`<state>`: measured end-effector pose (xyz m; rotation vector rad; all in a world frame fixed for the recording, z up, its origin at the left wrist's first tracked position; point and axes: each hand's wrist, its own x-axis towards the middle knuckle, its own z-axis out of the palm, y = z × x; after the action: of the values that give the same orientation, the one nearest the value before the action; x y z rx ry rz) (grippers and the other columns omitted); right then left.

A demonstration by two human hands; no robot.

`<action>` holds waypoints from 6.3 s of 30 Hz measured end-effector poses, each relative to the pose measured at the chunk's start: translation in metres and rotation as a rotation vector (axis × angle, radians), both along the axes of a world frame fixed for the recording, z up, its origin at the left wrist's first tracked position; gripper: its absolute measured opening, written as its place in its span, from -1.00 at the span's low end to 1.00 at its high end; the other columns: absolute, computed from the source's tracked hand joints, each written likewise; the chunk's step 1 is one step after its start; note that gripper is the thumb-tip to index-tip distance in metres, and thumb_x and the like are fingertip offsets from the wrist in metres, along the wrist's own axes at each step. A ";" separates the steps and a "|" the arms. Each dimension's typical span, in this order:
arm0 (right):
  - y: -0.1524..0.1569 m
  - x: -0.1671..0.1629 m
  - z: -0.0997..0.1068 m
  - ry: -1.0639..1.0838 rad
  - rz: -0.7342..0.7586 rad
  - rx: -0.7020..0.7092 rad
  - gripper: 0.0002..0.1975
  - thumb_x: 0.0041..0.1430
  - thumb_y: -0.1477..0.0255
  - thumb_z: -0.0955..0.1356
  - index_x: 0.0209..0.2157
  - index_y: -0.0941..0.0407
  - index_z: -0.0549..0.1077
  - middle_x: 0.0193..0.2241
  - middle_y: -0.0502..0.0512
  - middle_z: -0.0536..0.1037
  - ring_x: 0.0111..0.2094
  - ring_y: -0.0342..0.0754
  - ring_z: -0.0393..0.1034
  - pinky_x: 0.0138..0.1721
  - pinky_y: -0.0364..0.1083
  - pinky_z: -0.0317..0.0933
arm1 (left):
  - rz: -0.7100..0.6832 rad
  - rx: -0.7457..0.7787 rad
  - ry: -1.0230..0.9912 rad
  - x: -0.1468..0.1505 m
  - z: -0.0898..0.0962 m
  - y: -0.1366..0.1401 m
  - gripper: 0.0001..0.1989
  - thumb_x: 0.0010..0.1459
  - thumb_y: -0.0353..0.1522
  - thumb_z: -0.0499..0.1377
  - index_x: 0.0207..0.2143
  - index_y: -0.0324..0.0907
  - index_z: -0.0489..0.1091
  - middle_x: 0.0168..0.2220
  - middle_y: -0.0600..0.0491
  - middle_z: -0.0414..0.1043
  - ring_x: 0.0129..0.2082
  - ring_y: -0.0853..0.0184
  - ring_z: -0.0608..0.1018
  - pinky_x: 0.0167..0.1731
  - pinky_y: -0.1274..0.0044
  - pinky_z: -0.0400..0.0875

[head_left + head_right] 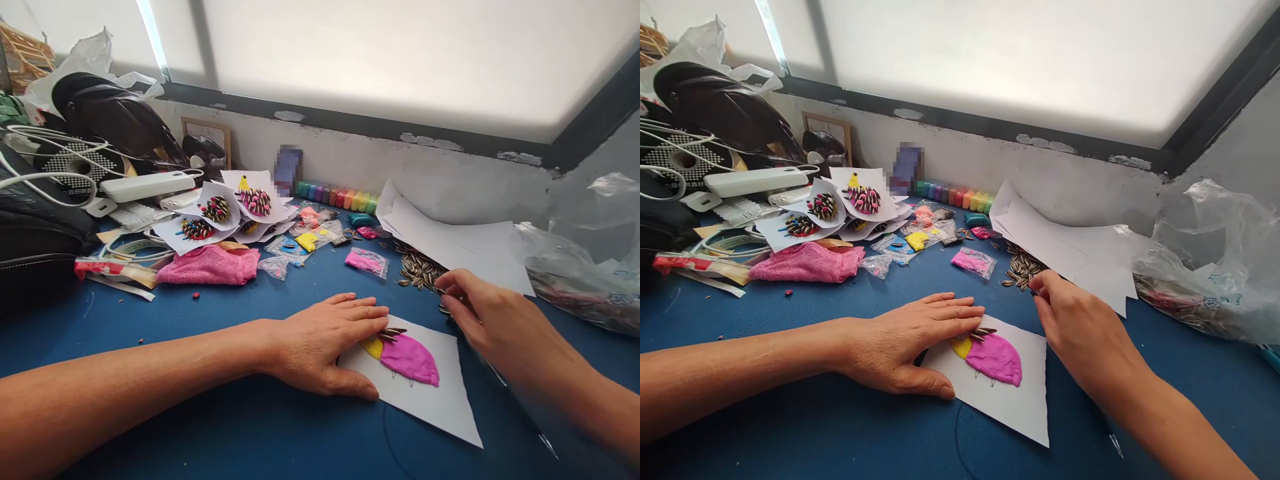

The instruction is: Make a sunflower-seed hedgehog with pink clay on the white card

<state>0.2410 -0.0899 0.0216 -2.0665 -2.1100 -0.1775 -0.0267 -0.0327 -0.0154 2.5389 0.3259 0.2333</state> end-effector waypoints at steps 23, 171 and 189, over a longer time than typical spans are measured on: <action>-0.033 0.002 -0.007 0.286 0.079 -0.021 -0.74 0.15 0.14 0.33 -0.40 -0.10 0.64 -0.42 -0.01 0.68 -0.46 0.05 0.57 -0.51 -0.05 0.40 | 0.003 0.001 0.003 0.000 -0.002 0.000 -0.17 0.24 0.02 0.17 0.39 -0.18 0.04 0.41 -0.10 -0.03 0.43 0.07 0.01 0.40 0.21 -0.19; -0.041 -0.044 -0.019 -0.143 0.414 0.146 -0.75 0.30 0.57 0.22 -0.27 0.03 0.50 -0.40 0.02 0.50 -0.47 -0.16 0.41 -0.50 -0.22 0.18 | -0.040 0.124 0.020 0.001 -0.005 -0.003 -0.15 0.30 0.04 0.08 0.42 -0.26 -0.07 0.42 -0.21 -0.09 0.44 -0.02 -0.06 0.38 0.13 -0.20; -0.045 -0.048 -0.012 -0.090 0.410 0.308 -0.73 0.39 0.42 0.22 -0.30 0.06 0.52 -0.39 0.03 0.50 -0.51 -0.21 0.37 -0.53 -0.23 0.20 | -0.031 0.118 -0.008 0.001 -0.007 -0.003 -0.14 0.29 0.05 0.08 0.41 -0.30 -0.06 0.42 -0.22 -0.05 0.43 0.01 0.00 0.39 0.18 -0.21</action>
<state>0.1930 -0.1349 0.0092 -1.4491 -2.3302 -0.5060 -0.0256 -0.0357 -0.0219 2.6567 0.2771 0.2578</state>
